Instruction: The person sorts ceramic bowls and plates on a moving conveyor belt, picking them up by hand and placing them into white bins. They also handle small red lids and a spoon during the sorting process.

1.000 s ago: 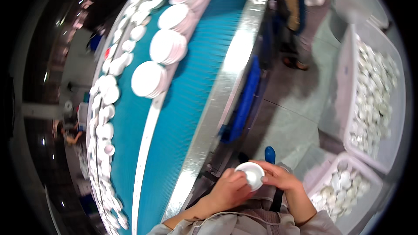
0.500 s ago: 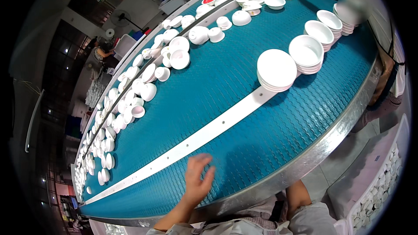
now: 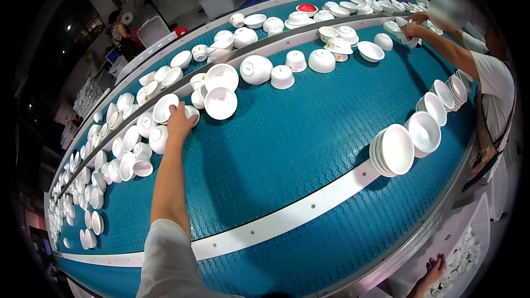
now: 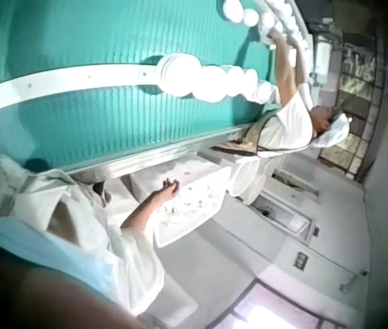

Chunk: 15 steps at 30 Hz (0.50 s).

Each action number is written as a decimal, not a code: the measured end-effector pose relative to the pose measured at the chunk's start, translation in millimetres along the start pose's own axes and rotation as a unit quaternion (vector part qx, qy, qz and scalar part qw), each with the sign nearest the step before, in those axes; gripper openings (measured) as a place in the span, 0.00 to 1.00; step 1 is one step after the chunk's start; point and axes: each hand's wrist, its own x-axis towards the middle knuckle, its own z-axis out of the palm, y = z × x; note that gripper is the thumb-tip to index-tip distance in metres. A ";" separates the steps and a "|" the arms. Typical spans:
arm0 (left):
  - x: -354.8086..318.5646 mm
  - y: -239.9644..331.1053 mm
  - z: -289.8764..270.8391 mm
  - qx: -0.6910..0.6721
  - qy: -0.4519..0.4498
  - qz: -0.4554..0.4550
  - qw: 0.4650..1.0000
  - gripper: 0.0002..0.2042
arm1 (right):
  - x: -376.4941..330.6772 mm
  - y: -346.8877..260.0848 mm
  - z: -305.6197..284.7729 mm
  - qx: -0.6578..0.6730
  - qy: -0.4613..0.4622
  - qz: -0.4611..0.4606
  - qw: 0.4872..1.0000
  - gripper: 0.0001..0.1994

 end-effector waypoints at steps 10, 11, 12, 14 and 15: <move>-159.6 54.8 -44.7 -0.610 -0.114 -0.022 0.784 0.20 | -300.0 -224.7 295.9 0.078 -0.734 0.008 0.675 0.23; -175.7 61.8 -55.2 -0.610 -0.155 0.017 0.777 0.20 | -330.0 -227.3 323.7 0.117 -0.780 0.077 0.610 0.25; -179.7 71.0 -56.5 -0.559 -0.098 0.167 0.806 0.18 | -357.4 -236.7 342.9 0.102 -0.796 0.133 0.582 0.27; -172.0 76.7 -59.7 -0.471 -0.051 0.333 0.815 0.15 | -375.6 -205.8 379.7 0.057 -0.821 0.082 0.562 0.26; -165.0 64.7 -63.2 -0.450 -0.061 0.342 0.822 0.14 | -391.0 -211.1 376.0 0.083 -0.809 0.189 0.551 0.19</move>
